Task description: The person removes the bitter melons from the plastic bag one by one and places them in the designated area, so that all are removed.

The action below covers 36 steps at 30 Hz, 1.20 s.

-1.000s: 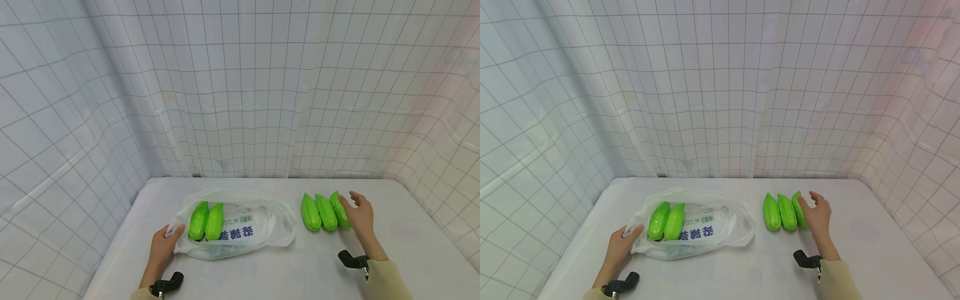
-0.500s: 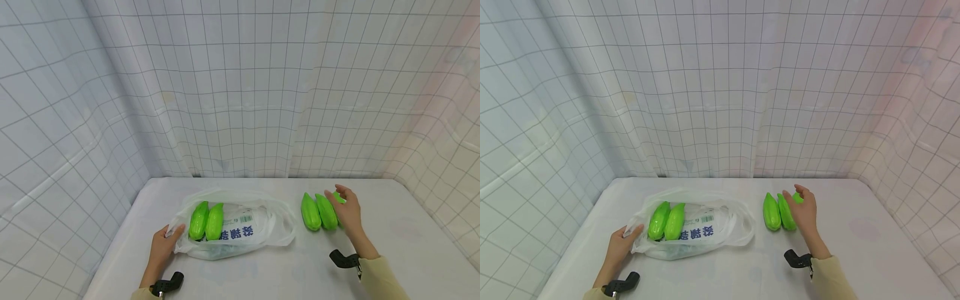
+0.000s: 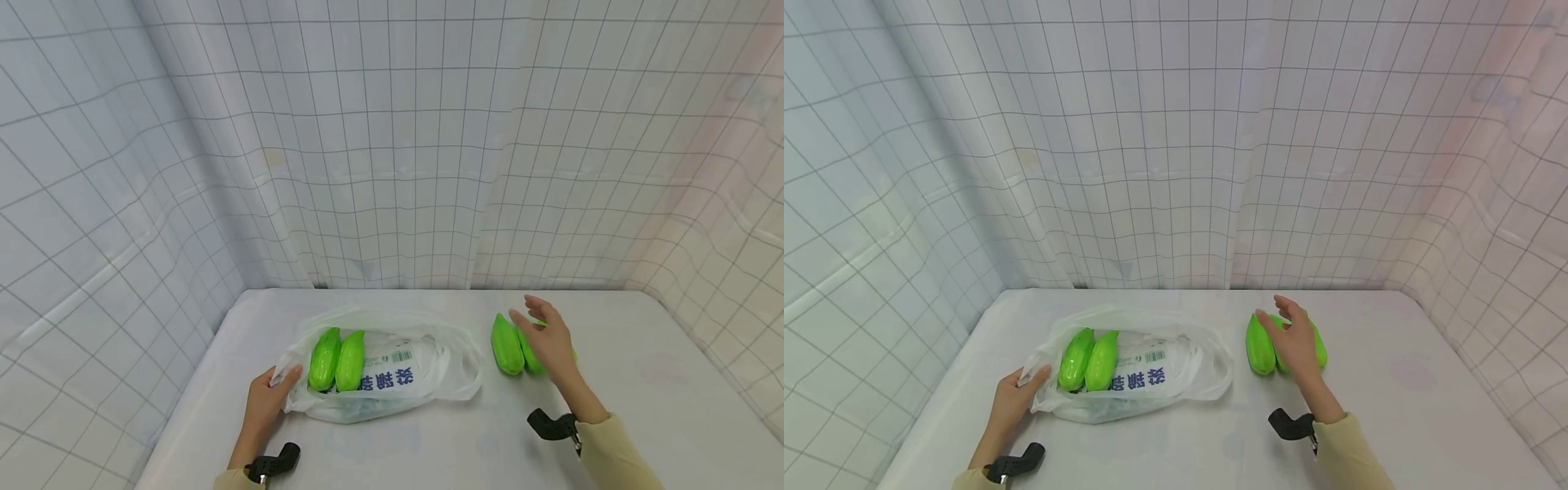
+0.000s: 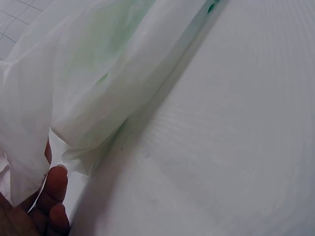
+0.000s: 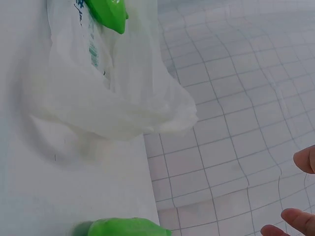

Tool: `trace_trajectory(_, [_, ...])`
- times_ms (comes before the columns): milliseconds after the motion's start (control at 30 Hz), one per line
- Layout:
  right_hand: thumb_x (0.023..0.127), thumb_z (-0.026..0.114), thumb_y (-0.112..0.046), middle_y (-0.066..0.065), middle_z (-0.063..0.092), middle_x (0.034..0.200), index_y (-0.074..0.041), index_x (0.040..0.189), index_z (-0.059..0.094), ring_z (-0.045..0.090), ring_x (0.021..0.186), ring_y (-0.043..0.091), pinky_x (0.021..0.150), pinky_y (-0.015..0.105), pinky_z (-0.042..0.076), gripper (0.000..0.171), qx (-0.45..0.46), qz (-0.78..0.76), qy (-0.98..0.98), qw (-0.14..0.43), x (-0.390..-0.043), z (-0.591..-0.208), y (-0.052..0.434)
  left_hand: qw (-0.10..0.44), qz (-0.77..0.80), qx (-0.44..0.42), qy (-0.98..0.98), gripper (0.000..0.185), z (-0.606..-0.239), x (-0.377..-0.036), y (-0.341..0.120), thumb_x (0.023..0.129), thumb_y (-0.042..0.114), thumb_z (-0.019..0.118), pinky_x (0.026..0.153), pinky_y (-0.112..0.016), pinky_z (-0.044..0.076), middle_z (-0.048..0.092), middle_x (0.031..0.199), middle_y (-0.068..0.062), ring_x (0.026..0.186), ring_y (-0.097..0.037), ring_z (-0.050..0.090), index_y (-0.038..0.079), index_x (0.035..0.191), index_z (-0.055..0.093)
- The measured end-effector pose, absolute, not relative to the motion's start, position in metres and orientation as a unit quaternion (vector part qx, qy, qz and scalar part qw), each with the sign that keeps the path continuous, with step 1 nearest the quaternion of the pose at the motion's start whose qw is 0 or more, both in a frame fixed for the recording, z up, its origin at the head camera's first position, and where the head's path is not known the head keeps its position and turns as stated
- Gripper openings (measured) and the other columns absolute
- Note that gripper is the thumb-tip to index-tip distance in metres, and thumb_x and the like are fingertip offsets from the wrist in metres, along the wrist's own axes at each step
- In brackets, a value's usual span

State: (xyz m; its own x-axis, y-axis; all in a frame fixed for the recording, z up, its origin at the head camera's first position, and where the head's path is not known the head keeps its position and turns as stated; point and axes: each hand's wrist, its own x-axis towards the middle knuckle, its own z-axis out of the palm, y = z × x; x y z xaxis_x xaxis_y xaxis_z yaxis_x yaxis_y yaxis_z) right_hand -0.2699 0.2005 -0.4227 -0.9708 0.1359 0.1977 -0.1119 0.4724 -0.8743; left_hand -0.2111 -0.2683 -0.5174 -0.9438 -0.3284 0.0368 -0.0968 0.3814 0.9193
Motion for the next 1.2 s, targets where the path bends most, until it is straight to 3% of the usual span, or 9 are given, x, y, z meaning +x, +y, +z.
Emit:
trace_trajectory(400, [0.084, 0.057, -0.056, 0.011, 0.043, 0.14, -0.012, 0.136, 0.041, 0.041, 0.127, 0.03, 0.1, 0.046, 0.035, 0.07, 0.028, 0.508, -0.859, 0.055, -0.268, -0.414, 0.176, 0.104, -0.536, 0.134, -0.827, 0.047, -0.517, -0.211, -0.269, 0.086, 0.04, 0.064, 0.065, -0.024, 0.044, 0.065, 0.089, -0.01, 0.069, -0.01, 0.053, -0.001, 0.109, 0.063])
trace_trajectory(767, [0.085, 0.062, -0.046, 0.012, 0.051, 0.132, -0.007, 0.129, 0.049, 0.048, 0.121, 0.028, 0.097, 0.042, 0.039, 0.06, 0.08, 0.512, -0.853, 0.064, -0.268, -0.419, 0.153, 0.101, -0.536, 0.135, -0.827, 0.05, -0.518, -0.213, -0.269, 0.085, 0.043, 0.064, 0.066, -0.023, 0.044, 0.065, 0.095, -0.011, 0.073, -0.01, 0.053, 0.0, 0.111, 0.063])
trace_trajectory(1200, [0.084, 0.064, -0.044, 0.007, 0.055, 0.127, -0.01, 0.126, 0.052, 0.053, 0.116, 0.025, 0.093, 0.04, 0.043, 0.055, 0.128, 0.507, -0.85, 0.062, -0.267, -0.428, 0.121, 0.091, -0.528, 0.143, -0.832, 0.057, -0.517, -0.213, -0.268, 0.084, 0.048, 0.062, 0.069, -0.023, 0.043, 0.064, 0.104, -0.013, 0.078, -0.01, 0.053, 0.0, 0.115, 0.061])
